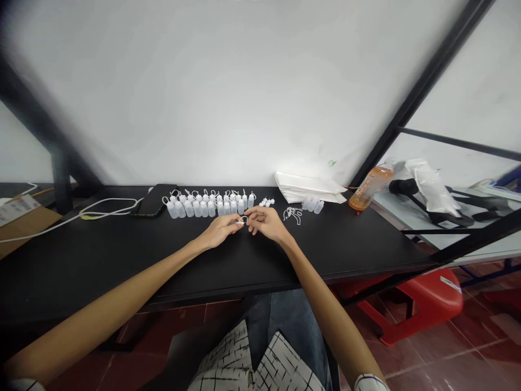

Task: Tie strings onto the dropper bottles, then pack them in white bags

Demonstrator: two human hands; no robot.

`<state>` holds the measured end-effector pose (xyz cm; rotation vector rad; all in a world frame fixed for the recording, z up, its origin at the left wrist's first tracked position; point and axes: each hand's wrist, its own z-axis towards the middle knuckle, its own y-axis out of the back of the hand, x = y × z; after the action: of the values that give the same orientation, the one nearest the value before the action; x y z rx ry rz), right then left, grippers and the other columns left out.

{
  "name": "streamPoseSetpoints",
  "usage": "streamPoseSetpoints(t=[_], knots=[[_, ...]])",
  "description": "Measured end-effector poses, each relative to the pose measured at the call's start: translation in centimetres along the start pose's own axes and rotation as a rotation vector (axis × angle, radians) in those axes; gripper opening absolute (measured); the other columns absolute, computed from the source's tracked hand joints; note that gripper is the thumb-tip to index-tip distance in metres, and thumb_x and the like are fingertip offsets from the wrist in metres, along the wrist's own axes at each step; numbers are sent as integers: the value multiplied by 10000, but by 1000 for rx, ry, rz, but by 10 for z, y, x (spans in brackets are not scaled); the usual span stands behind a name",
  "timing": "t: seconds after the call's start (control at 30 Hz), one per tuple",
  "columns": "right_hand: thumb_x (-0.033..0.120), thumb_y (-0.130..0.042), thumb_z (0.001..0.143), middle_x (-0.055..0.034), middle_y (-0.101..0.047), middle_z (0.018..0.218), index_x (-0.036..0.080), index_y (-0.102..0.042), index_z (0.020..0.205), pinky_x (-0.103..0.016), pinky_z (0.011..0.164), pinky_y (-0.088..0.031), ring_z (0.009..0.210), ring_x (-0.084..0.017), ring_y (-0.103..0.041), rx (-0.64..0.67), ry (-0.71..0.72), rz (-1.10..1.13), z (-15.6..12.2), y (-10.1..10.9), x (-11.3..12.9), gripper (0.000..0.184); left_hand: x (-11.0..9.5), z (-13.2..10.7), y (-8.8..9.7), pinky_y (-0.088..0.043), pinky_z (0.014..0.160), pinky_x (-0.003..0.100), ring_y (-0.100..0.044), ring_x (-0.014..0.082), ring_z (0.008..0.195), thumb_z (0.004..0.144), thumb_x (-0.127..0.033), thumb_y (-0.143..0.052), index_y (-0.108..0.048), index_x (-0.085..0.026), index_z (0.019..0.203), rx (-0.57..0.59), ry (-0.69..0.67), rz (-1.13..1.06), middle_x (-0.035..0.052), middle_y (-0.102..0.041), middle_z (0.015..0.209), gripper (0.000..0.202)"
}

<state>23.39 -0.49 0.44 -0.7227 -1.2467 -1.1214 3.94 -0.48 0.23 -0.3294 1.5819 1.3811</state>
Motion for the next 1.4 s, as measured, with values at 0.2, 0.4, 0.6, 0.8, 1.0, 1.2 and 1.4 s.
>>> streamPoseSetpoints(t=[0.2,0.4,0.6,0.8,1.0,1.2,1.4], knots=[[251,-734,678,-15,-661,696,146,-667,939,-271,504,-547,565,-140,-630,36,-14,2,-1,-1,2,289,-2,-1,0,-327,636,276,-489,167,648,858,-333,-451,-561,-189,787,6,-21,72,-19,-526,642,195],[268,-750,684,-19,-669,695,139,-668,934,-291,525,-551,545,-137,-622,62,-22,26,0,-2,-2,293,-3,-4,-1,-296,640,284,-476,167,638,863,-292,-457,-567,-194,834,3,-57,151,-24,-504,637,150],[261,-780,662,-10,-671,680,138,-674,917,-294,531,-549,542,-137,-622,67,-28,82,0,2,-1,302,-2,2,-3,-295,634,275,-467,158,642,844,-270,-476,-566,-191,814,-3,-96,117,-24,-512,654,124],[344,-824,637,-41,-684,664,121,-689,833,-291,525,-549,559,-165,-656,-54,-68,80,0,7,4,326,-2,5,-4,-332,649,269,-472,155,668,857,-269,-444,-573,-178,914,-31,-165,-10,-11,-541,719,168],[442,-802,659,-52,-673,648,119,-702,773,-226,443,-485,558,-150,-640,-71,-82,-7,1,9,2,357,-1,3,-2,-359,690,277,-508,169,751,846,-268,-470,-583,-171,908,-40,-198,-13,10,-585,806,161],[481,-777,683,-31,-636,657,132,-672,764,-218,421,-458,535,-135,-617,-168,-12,-6,1,9,3,373,2,2,3,-316,625,270,-471,151,671,875,-356,-496,-559,-180,813,-55,-213,221,-7,-544,744,197],[487,-788,669,-29,-630,633,128,-668,744,-217,412,-449,510,-128,-605,-177,-18,0,1,9,1,386,5,0,-1,-291,602,263,-477,156,648,915,-395,-461,-540,-192,763,-23,-158,301,-9,-547,702,266]])
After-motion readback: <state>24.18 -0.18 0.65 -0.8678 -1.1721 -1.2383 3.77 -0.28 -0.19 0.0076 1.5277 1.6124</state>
